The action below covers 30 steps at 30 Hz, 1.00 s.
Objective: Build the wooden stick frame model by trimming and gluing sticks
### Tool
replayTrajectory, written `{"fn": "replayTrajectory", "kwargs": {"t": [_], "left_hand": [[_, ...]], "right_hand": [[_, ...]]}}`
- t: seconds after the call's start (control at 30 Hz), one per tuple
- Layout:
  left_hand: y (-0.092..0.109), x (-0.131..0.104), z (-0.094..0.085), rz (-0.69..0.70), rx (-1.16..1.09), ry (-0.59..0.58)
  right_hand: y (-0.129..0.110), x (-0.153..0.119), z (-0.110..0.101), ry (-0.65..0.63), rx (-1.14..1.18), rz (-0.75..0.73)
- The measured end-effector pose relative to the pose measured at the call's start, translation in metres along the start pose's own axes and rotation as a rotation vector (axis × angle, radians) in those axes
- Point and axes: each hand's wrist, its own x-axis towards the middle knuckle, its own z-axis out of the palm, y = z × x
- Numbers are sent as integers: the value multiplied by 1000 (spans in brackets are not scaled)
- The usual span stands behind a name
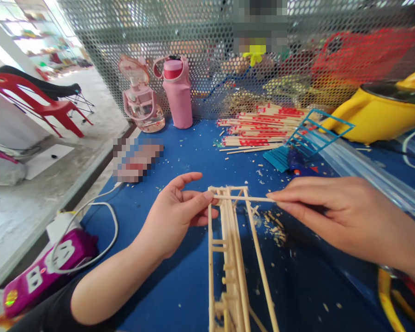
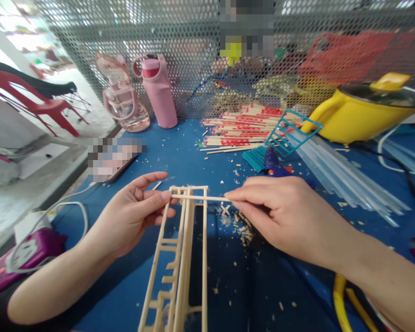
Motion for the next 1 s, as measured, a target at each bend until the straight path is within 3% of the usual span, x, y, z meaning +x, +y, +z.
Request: {"fn": "replayTrajectory", "kwargs": {"t": [1.0], "left_hand": [[2, 1, -4, -34, -20, -28]], "right_hand": [[-5, 3, -2, -10, -19, -31]]}}
